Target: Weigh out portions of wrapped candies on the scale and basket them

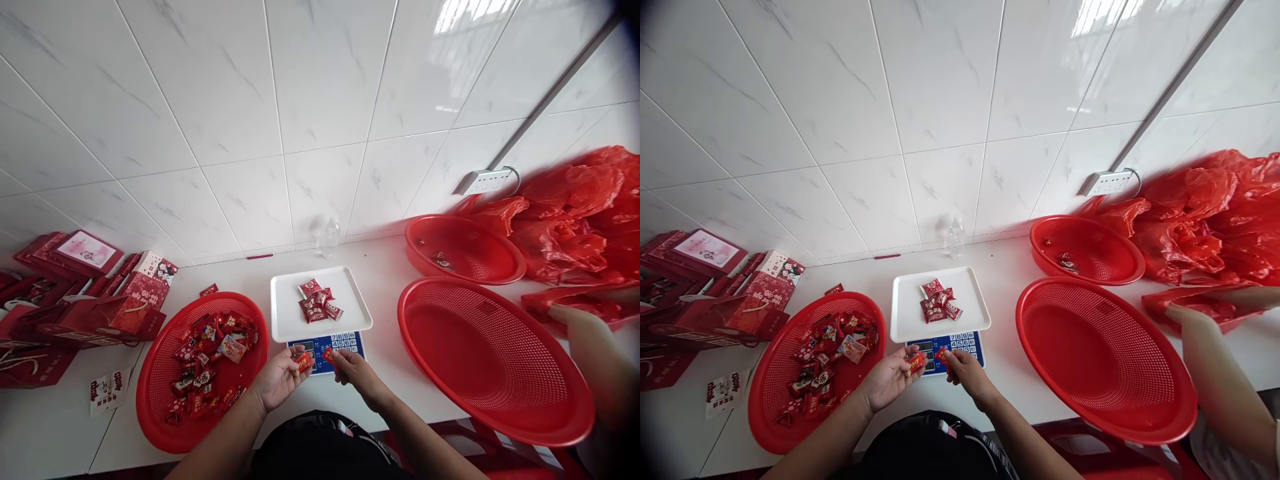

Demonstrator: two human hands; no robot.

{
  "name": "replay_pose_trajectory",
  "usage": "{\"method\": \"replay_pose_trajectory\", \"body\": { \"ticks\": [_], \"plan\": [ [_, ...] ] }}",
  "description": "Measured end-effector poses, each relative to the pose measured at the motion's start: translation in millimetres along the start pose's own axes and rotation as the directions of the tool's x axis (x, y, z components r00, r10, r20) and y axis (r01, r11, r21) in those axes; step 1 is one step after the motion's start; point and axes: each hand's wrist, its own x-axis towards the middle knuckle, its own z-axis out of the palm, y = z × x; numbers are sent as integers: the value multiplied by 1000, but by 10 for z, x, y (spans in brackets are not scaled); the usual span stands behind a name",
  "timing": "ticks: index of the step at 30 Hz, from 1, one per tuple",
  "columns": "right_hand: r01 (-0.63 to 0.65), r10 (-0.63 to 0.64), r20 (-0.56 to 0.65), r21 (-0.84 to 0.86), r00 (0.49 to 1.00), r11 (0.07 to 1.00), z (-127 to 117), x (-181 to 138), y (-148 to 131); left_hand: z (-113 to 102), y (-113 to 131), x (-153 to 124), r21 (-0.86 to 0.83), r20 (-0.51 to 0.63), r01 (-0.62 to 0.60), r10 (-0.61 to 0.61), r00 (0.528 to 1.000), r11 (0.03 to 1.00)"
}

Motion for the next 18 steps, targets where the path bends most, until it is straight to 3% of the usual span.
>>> {"method": "replay_pose_trajectory", "body": {
  "ticks": [8,12,15,18],
  "plan": [
    [-98,95,30,102,995,990,-36,-32,39,32,132,-64,11,55,-61,61,997,998],
    [-106,103,32,108,994,989,-12,-59,16,89,136,35,37,-94,-78,81,992,996],
    [-111,109,28,115,994,987,8,-90,-31,164,172,200,71,-226,-140,153,962,988],
    [-111,110,14,126,994,986,12,-120,-68,269,274,379,100,-263,-234,253,931,967]
  ]
}}
